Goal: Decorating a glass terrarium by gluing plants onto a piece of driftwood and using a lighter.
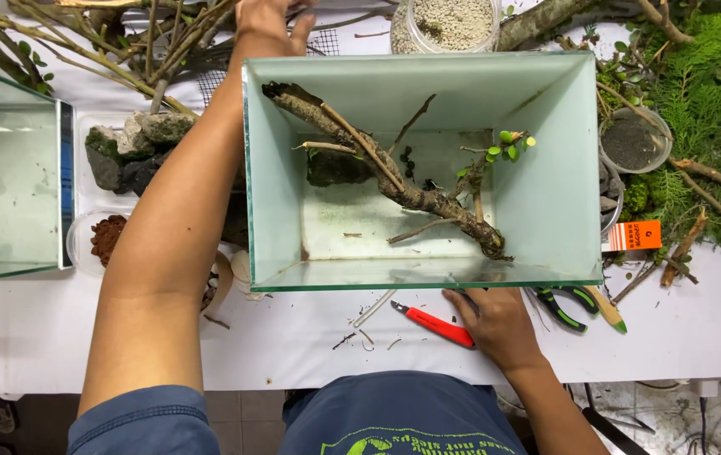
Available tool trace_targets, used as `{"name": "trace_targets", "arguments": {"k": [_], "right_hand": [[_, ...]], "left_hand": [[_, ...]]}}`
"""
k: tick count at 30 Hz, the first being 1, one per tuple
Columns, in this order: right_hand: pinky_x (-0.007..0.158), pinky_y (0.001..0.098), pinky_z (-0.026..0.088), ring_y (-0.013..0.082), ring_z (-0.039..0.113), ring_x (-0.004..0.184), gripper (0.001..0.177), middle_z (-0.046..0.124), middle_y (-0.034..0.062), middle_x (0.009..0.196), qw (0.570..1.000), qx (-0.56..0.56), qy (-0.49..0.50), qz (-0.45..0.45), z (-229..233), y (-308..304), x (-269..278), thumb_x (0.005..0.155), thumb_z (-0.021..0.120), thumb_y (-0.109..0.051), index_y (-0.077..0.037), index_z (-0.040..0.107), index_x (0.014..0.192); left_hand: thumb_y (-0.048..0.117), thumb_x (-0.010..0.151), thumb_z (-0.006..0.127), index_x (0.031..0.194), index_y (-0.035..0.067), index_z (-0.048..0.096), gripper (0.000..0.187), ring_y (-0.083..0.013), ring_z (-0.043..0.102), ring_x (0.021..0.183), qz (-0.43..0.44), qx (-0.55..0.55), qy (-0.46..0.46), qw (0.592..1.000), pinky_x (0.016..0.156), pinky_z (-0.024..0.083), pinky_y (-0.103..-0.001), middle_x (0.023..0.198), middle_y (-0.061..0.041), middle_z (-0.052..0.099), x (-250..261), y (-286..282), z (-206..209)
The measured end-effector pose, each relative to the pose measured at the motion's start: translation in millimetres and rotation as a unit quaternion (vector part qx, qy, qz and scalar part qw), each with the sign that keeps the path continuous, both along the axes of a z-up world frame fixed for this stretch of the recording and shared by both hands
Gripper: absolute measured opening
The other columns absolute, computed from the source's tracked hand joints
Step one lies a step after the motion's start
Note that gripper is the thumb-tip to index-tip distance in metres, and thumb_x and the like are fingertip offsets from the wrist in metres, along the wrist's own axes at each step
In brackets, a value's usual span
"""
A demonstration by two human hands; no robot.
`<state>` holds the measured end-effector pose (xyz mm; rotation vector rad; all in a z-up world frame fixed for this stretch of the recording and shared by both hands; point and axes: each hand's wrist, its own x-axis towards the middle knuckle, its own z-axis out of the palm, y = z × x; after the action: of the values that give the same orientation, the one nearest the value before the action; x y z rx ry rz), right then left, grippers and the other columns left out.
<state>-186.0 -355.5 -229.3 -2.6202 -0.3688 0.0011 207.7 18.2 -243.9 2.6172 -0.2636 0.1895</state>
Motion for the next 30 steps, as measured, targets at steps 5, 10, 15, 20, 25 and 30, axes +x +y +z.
{"name": "trace_targets", "arguments": {"k": [5,10,15,20,25,30], "right_hand": [[0.052,0.0455,0.037,0.0283,0.051,0.049,0.043,0.054,0.0105,0.05,1.0,-0.018,0.016,-0.005,3.6,-0.6,-1.0,0.093,0.075,-0.033,-0.006,0.064,0.061],[0.073,0.0447,0.049,0.0319,0.06,0.077,0.029,0.068,0.0114,0.084,0.997,-0.06,-0.052,0.022,17.0,-14.5,-8.7,0.091,0.075,-0.035,-0.006,0.074,0.095],[0.072,0.0401,0.06,0.0292,0.072,0.076,0.019,0.076,0.0205,0.094,0.982,0.06,-0.173,-0.033,34.7,-43.2,-26.7,0.087,0.08,-0.007,0.006,0.076,0.1],[0.098,0.0444,0.053,0.032,0.064,0.105,0.032,0.069,0.0156,0.109,0.975,-0.137,-0.121,-0.125,41.9,-72.8,-30.4,0.091,0.081,-0.023,0.001,0.076,0.111],[0.099,0.0453,0.054,0.0337,0.065,0.113,0.058,0.071,0.0151,0.116,0.977,-0.155,0.009,-0.144,33.0,-81.7,-37.7,0.086,0.075,-0.044,0.0,0.068,0.123],[0.093,0.0468,0.054,0.0324,0.065,0.115,0.048,0.072,0.0134,0.119,0.973,-0.112,0.099,-0.175,40.0,-85.2,-32.0,0.091,0.071,-0.036,-0.002,0.067,0.125]], "left_hand": [[0.019,0.094,0.077,0.104,0.018,0.073,0.011,-0.0274,0.068,0.099,0.002,-0.068,-0.038,0.997,0.081,0.05,-0.048,0.105,-0.001,0.077,10.1,-10.9,1.1],[0.009,0.093,0.077,0.1,0.014,0.072,0.01,-0.0233,0.074,0.088,-0.044,-0.14,-0.115,0.983,0.074,0.055,-0.045,0.094,-0.003,0.078,-1.1,-16.9,14.8],[0.023,0.094,0.077,0.097,0.016,0.078,0.007,-0.0208,0.076,0.083,0.011,-0.123,-0.097,0.988,0.069,0.057,-0.043,0.091,0.0,0.081,-0.8,-18.9,13.9],[0.028,0.094,0.075,0.092,0.02,0.08,0.01,-0.0184,0.073,0.08,0.061,-0.106,-0.045,0.992,0.067,0.056,-0.039,0.09,0.003,0.08,-5.8,-17.2,19.4],[0.026,0.094,0.076,0.093,0.021,0.078,0.005,-0.0199,0.071,0.078,0.064,-0.091,-0.049,0.993,0.063,0.053,-0.043,0.089,0.003,0.078,-4.8,-15.4,16.2],[0.03,0.095,0.074,0.096,0.028,0.077,0.003,-0.0162,0.069,0.089,0.123,-0.073,0.072,0.987,0.075,0.055,-0.04,0.098,0.007,0.077,-4.8,-23.8,34.1]]}}
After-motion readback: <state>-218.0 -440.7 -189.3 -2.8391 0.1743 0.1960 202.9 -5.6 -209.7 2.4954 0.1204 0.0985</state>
